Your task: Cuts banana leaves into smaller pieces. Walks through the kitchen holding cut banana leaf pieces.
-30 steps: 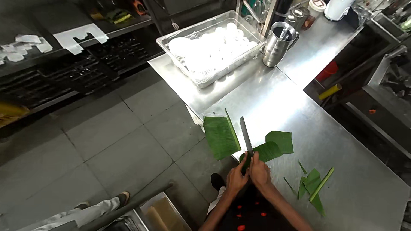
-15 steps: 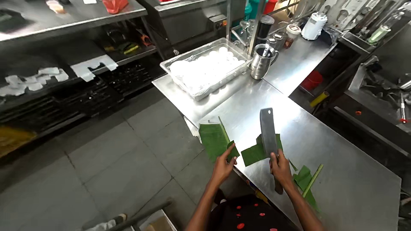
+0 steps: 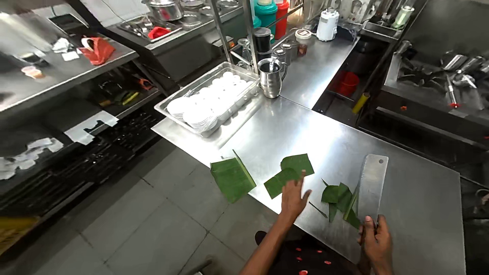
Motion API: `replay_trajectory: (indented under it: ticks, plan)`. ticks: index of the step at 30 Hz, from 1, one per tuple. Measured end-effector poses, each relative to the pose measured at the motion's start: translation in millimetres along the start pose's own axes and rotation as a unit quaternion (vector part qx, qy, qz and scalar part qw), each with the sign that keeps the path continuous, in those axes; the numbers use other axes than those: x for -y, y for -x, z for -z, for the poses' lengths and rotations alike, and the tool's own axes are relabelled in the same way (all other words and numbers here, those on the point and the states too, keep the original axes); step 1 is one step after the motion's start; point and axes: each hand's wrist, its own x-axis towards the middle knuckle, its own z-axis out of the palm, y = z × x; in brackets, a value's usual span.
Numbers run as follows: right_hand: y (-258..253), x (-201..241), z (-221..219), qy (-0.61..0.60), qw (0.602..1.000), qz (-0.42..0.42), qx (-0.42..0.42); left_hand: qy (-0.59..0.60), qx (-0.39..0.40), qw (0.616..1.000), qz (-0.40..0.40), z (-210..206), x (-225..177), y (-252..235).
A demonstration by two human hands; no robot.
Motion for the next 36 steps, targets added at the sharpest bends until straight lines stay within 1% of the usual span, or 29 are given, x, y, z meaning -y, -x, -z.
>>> replay_trajectory:
  ticks: [1,3,5,6,9,11,13,15,18,20,22,24,26,28,30,33,36]
  plan:
    - [0,-2,3,-0.004,1.000,-0.007,0.000,-0.022,-0.048,0.998,0.024,1,14,1]
    - [2,-9,7,-0.003,1.000,-0.014,0.010,-0.067,-0.096,0.992,0.046,1,54,0]
    - [2,-13,4,0.001,0.999,-0.018,0.036,-0.110,-0.095,0.989,0.034,0,95,0]
    - [2,-14,0,0.004,0.998,-0.017,0.054,-0.124,-0.088,0.988,0.016,2,109,2]
    - [4,-18,-14,0.012,0.994,-0.015,0.112,-0.142,-0.064,0.987,-0.028,7,126,22]
    - [7,-21,-28,0.019,0.988,-0.010,0.154,-0.123,-0.059,0.991,-0.015,4,132,42]
    - [10,-29,-44,0.048,0.979,0.007,0.197,-0.053,-0.066,0.996,0.021,0,133,62]
    - [10,-37,-61,0.109,0.965,0.049,0.235,0.049,-0.078,0.994,0.064,-1,129,80]
    - [7,-36,-84,0.231,0.927,0.142,0.260,0.202,-0.091,0.969,0.111,2,125,99]
    - [5,-30,-99,0.292,0.898,0.185,0.271,0.260,-0.094,0.952,0.132,3,127,104]
    - [3,-26,-114,0.317,0.883,0.202,0.281,0.235,-0.098,0.957,0.138,3,128,102]
    - [2,-24,-128,0.334,0.875,0.199,0.289,0.128,-0.113,0.977,0.131,4,124,94]
    - [1,-21,-139,0.364,0.864,0.191,0.291,-0.002,-0.137,0.983,0.120,6,108,85]
    - [1,-16,-146,0.390,0.856,0.183,0.286,-0.066,-0.141,0.984,0.089,3,94,72]
    - [2,-12,-150,0.398,0.856,0.176,0.280,-0.086,-0.138,0.984,0.066,-10,87,59]
    - [5,-8,-150,0.406,0.853,0.166,0.282,-0.066,-0.129,0.986,0.080,-30,84,44]
    - [5,-11,-150,0.416,0.846,0.162,0.291,-0.025,-0.122,0.988,0.090,-41,85,44]
